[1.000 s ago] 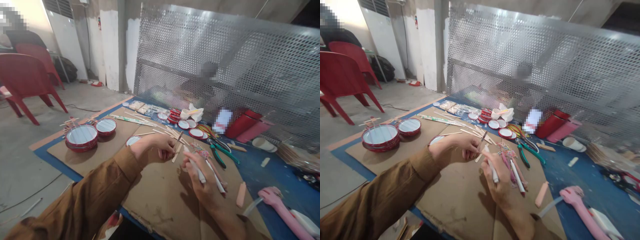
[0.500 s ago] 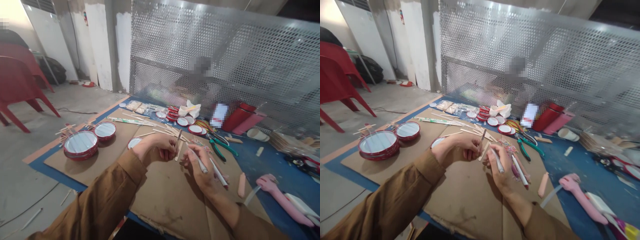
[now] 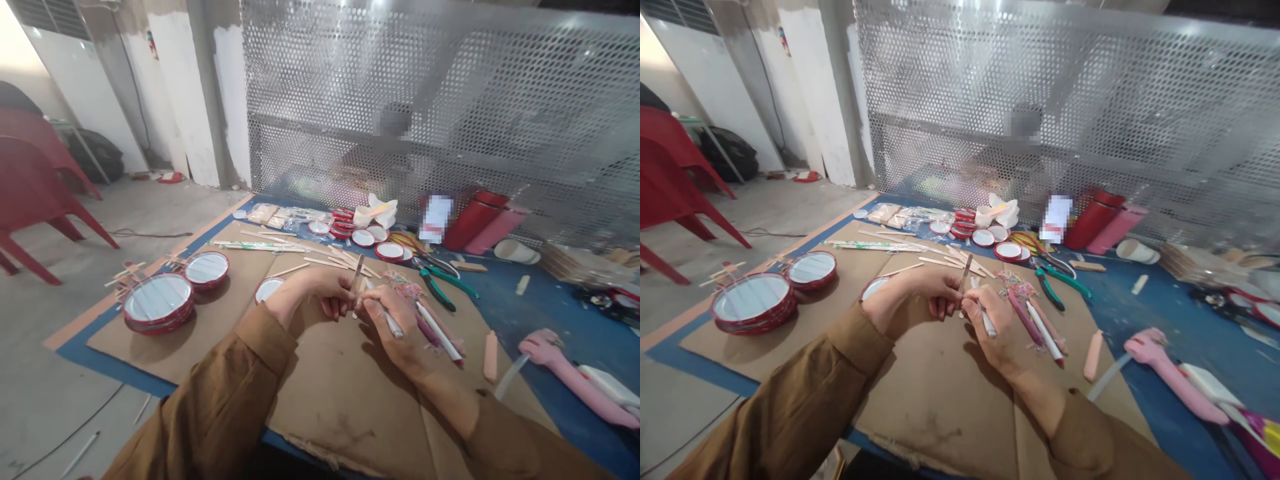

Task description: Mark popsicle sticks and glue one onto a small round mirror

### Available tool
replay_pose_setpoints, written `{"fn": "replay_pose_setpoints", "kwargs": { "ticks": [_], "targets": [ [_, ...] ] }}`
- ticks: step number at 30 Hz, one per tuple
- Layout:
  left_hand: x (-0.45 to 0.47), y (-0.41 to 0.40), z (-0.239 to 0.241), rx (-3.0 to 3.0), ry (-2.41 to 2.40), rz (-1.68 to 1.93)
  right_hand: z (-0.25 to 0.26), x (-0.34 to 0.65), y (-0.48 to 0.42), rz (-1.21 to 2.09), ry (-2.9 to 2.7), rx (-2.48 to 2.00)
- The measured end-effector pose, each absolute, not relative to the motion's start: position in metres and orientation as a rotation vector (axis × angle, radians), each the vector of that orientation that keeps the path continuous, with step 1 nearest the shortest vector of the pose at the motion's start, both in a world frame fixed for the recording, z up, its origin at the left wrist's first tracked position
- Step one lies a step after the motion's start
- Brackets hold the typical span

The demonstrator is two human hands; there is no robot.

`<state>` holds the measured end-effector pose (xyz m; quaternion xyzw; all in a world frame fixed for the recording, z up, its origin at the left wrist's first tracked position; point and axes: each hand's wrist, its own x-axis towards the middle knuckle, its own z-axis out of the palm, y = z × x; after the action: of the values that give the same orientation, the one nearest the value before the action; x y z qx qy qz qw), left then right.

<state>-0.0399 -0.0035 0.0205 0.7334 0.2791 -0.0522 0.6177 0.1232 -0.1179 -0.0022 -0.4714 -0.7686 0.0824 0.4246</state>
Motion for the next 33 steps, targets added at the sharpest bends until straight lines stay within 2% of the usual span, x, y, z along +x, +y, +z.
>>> {"fn": "replay_pose_setpoints", "kwargs": {
  "ticks": [8,33],
  "targets": [
    [-0.042,-0.008,0.025,1.768,0.641,-0.118,0.011,0.128,-0.127,0.255,-2.136,-1.241],
    [-0.043,-0.009,0.026,1.82,0.652,-0.093,0.023,0.123,-0.134,0.253,-2.111,-1.338]
  ]
}}
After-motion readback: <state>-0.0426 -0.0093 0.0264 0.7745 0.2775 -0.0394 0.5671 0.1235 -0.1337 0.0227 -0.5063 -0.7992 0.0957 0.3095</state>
